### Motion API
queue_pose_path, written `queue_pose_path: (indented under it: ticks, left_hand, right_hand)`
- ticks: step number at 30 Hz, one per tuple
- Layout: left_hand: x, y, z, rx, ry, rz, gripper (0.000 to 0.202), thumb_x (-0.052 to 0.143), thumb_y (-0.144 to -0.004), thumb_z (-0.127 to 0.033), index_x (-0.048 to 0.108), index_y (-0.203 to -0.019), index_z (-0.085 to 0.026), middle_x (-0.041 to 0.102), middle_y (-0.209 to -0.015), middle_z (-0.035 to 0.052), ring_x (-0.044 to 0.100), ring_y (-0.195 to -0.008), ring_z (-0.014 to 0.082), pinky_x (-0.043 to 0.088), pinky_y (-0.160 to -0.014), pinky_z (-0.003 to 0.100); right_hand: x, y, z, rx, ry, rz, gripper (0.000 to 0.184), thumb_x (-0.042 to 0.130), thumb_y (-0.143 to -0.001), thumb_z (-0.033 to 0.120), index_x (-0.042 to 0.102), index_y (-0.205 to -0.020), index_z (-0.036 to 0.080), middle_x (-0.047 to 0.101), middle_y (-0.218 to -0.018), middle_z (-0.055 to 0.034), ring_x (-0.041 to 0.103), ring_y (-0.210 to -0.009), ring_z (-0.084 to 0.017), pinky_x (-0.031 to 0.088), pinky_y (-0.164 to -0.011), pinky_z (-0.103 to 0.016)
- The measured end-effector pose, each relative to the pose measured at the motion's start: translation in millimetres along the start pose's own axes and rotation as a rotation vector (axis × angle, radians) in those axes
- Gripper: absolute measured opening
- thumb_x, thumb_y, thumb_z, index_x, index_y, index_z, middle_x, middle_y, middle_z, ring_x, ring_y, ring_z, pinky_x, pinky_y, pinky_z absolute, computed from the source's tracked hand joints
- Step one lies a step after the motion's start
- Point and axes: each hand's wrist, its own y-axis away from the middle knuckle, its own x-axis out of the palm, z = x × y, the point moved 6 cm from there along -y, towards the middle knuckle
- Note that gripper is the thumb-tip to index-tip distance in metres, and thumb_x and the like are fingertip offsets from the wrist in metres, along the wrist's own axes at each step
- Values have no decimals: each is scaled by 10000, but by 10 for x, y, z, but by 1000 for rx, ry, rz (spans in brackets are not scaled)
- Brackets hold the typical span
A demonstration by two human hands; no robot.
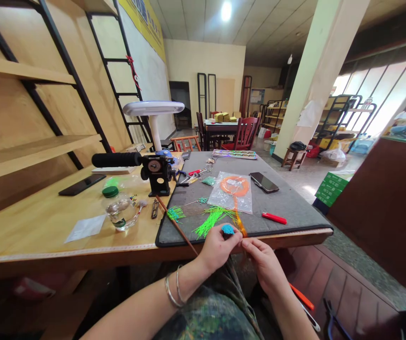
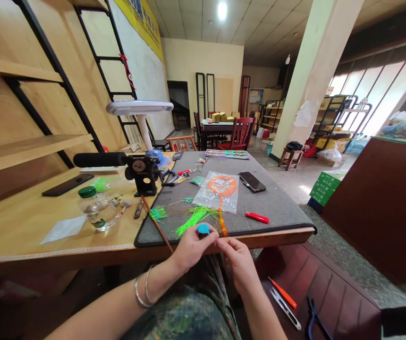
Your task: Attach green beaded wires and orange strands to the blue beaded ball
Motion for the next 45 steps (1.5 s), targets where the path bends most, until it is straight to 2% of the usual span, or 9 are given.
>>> queue_pose_path:
  ticks: [10,19,24,28,32,36,38,40,45]
  left_hand:
    - [-123,-345,3,-5,34,-113,161,709,-646,-287,653,-591,-147,595,-547,-25,506,-547,122,404,-585,247]
    - [-186,-416,56,-18,74,-162,177,725,-626,-303,647,-597,-146,596,-561,-21,497,-569,127,398,-615,257]
    - [-196,-432,69,-31,85,-168,178,733,-617,-305,654,-607,-145,619,-586,-10,514,-596,135,407,-635,264]
    - [-184,-404,85,-50,86,-145,172,712,-644,-303,652,-628,-143,617,-593,-11,513,-588,128,414,-639,263]
    - [-170,-255,91,-63,66,-105,172,693,-678,-304,655,-640,-141,608,-581,-14,516,-577,124,420,-619,254]
    - [-111,-43,87,-13,-51,2,155,669,-713,-284,668,-670,-135,642,-614,17,561,-606,147,444,-629,261]
    - [-99,24,96,18,-96,24,162,652,-734,-292,672,-704,-134,649,-628,28,559,-596,149,445,-605,257]
    - [-99,50,113,30,-139,30,154,643,-736,-283,668,-704,-134,631,-601,22,542,-572,146,431,-570,248]
    - [-97,32,110,35,-208,68,142,626,-731,-237,670,-651,-127,622,-613,23,536,-594,140,417,-584,242]
  right_hand:
    - [-43,-140,5,-27,76,-25,318,754,-679,460,777,-723,147,704,-706,-51,422,-486,-82,312,-446,-211]
    - [-44,-108,-108,89,12,-43,299,791,-642,450,774,-724,163,678,-682,-30,465,-526,-82,321,-449,-182]
    - [-40,-87,-127,75,5,-45,310,797,-638,455,772,-722,158,694,-723,-47,498,-568,-101,347,-470,-188]
    - [-64,-61,-140,34,71,-28,329,767,-683,472,775,-767,154,700,-755,-56,513,-595,-117,358,-482,-200]
    - [-63,14,-75,-17,165,-2,384,756,-691,505,783,-859,161,716,-798,-68,557,-678,-157,402,-519,-212]
    - [3,92,5,-48,69,3,431,780,-678,494,745,-1006,216,719,-951,-65,604,-802,-192,470,-595,-228]
    - [56,98,-22,-19,-24,16,408,788,-674,484,736,-973,212,714,-894,-63,610,-769,-183,461,-568,-218]
    - [99,77,-98,31,-102,28,380,807,-653,476,726,-895,194,681,-739,-35,584,-657,-145,427,-524,-198]
    - [87,-2,-237,13,-81,-11,372,833,-613,480,658,-716,168,512,-540,51,392,-481,-57,312,-460,-162]
